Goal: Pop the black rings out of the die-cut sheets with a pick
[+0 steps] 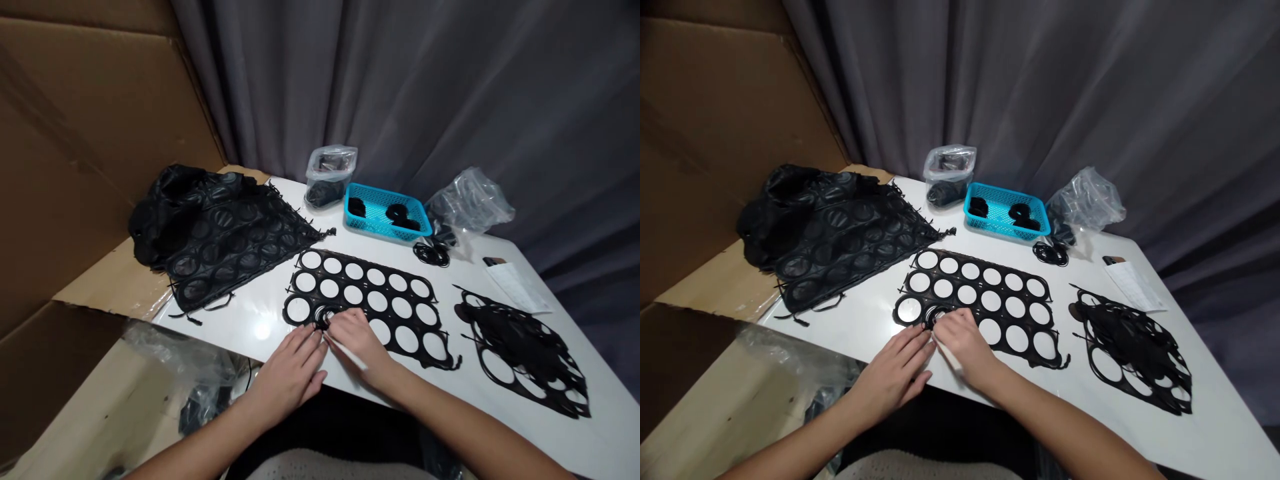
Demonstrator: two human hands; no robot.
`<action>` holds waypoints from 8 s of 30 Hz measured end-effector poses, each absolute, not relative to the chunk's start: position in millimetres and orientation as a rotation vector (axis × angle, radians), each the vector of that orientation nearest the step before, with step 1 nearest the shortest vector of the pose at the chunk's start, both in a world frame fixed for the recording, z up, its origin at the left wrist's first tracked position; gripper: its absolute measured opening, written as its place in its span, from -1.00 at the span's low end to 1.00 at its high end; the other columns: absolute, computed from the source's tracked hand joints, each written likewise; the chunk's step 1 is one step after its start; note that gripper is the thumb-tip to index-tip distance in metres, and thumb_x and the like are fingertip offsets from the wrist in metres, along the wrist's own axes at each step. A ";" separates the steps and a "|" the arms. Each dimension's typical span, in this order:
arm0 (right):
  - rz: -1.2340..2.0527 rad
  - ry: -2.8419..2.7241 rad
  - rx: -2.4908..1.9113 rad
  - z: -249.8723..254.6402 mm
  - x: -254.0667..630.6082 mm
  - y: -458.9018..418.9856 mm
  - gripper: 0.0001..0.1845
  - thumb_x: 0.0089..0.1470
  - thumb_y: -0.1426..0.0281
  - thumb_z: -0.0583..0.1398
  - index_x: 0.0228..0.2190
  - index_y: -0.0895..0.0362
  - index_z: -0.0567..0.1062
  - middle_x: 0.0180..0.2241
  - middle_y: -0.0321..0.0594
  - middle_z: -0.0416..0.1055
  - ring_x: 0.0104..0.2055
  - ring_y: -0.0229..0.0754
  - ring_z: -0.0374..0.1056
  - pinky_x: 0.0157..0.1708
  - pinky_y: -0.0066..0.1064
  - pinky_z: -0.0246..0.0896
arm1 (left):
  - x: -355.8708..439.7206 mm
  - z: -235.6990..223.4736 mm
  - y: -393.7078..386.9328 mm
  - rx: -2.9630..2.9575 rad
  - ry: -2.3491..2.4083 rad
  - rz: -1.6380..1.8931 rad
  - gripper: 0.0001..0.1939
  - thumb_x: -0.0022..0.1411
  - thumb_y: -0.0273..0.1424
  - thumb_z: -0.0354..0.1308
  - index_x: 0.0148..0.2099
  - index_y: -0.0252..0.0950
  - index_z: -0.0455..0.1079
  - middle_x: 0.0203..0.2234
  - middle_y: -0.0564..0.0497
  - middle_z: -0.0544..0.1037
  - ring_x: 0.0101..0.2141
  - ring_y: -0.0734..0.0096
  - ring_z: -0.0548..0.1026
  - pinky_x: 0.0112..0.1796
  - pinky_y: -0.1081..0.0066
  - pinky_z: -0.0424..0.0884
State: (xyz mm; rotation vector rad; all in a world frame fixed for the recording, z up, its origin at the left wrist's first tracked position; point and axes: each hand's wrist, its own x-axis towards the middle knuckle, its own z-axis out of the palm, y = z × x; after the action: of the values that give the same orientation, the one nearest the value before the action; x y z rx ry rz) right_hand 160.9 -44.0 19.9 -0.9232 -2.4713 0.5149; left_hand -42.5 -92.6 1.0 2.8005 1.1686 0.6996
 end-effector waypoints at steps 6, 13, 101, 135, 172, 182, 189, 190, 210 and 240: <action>0.491 -2.356 -1.079 33.3 169.7 -5.3 -0.76 0.28 0.46 0.01 -0.44 0.09 0.33 -0.39 -0.18 0.42 -0.31 -0.11 0.29 -0.18 -0.21 0.10 | -42.3 1.5 -92.6 2.784 1.172 0.705 -0.62 0.32 -0.40 0.10 0.15 -0.42 0.35 0.07 -0.24 0.48 0.16 -0.01 0.37 0.13 0.05 0.38; 1.133 -1.890 -1.349 46.2 174.0 5.6 -0.74 0.15 0.30 0.19 -0.52 0.07 0.28 -0.48 -0.33 0.36 -0.38 -0.19 0.28 -0.34 -0.38 0.13 | -43.9 2.8 -94.4 2.785 1.174 0.691 -0.62 0.34 -0.40 0.09 0.16 -0.42 0.35 0.08 -0.23 0.48 0.16 -0.02 0.37 0.13 0.05 0.38; 1.693 -1.131 -1.112 34.0 144.4 20.6 -0.70 -0.01 0.25 0.40 -0.50 0.09 0.40 -0.42 -0.29 0.47 -0.23 -0.17 0.43 -0.30 -0.43 0.26 | -77.2 3.7 -96.4 2.605 1.299 0.830 -0.72 0.39 -0.53 0.04 0.11 -0.35 0.35 0.01 -0.14 0.50 0.07 0.15 0.43 0.14 0.09 0.36; 1.660 -0.606 -1.095 35.2 248.5 61.4 -0.67 -0.11 0.34 0.47 -0.48 0.11 0.41 -0.31 -0.26 0.50 -0.20 -0.23 0.44 -0.41 -0.53 0.32 | -44.6 12.4 -27.6 2.712 1.245 0.539 -0.54 0.40 -0.30 0.08 0.28 -0.29 0.24 0.23 -0.18 0.35 0.27 -0.01 0.23 0.21 -0.10 0.21; 0.449 -2.387 -1.105 15.3 215.5 19.9 -0.79 0.23 0.57 0.02 -0.25 0.13 0.42 -0.15 0.00 0.45 -0.15 0.00 0.30 -0.18 -0.20 0.27 | -8.9 9.2 -20.3 2.650 1.415 0.422 -0.27 0.22 -0.27 0.32 0.37 -0.05 0.15 0.44 -0.21 -0.36 0.33 -0.47 -0.10 0.13 -0.31 0.17; 0.776 -1.352 -1.669 44.2 281.4 74.6 -0.69 0.12 0.19 0.26 -0.52 0.09 0.35 -0.40 -0.22 0.48 -0.53 -0.26 0.22 -0.47 -0.36 0.12 | -13.9 9.8 -25.8 2.637 1.408 0.469 -0.23 0.24 -0.25 0.32 0.40 -0.07 0.09 0.44 -0.23 -0.30 0.34 -0.41 -0.10 0.14 -0.27 0.19; 1.767 -0.794 -1.251 45.7 222.3 68.5 -0.58 -0.13 0.22 0.45 -0.48 0.12 0.33 -0.26 -0.14 0.53 -0.19 -0.16 0.48 -0.51 -0.54 0.23 | -34.2 6.2 -32.2 2.691 1.434 0.457 -0.41 0.43 -0.19 0.05 0.37 -0.37 0.13 0.32 -0.28 0.19 0.31 -0.02 0.16 0.21 -0.01 0.21; 1.839 -0.789 -1.210 45.5 212.5 67.2 -0.58 -0.12 0.23 0.45 -0.48 0.12 0.32 -0.25 -0.15 0.53 -0.16 -0.16 0.48 -0.41 -0.51 0.31 | -35.8 6.3 -32.8 2.700 1.442 0.440 -0.42 0.42 -0.19 0.05 0.36 -0.35 0.15 0.32 -0.26 0.20 0.31 -0.01 0.17 0.21 0.00 0.20; 0.977 -2.222 -1.085 25.6 168.5 36.9 -0.77 0.29 0.45 0.11 -0.45 0.09 0.28 -0.39 -0.29 0.29 -0.34 -0.23 0.23 -0.33 -0.41 0.13 | -41.3 5.1 -34.2 2.717 1.471 0.382 -0.45 0.36 -0.29 0.12 0.34 -0.23 0.21 0.34 -0.16 0.19 0.32 0.01 0.15 0.21 0.01 0.18; 2.058 -0.588 -0.971 56.0 158.8 81.2 -0.75 -0.10 0.41 0.45 -0.43 0.15 0.48 -0.21 -0.16 0.55 -0.15 -0.22 0.48 -0.12 -0.45 0.44 | -73.1 21.7 -38.1 2.505 1.491 0.519 -0.60 0.40 -0.29 0.09 0.22 -0.28 0.33 0.15 -0.19 0.42 0.19 0.06 0.36 0.23 -0.06 0.18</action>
State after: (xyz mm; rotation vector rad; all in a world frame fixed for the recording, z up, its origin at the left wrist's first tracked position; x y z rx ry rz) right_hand 158.8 81.2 56.0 -0.9714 -0.5881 2.0584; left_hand -73.1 -38.1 21.7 2.5053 1.4914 0.5186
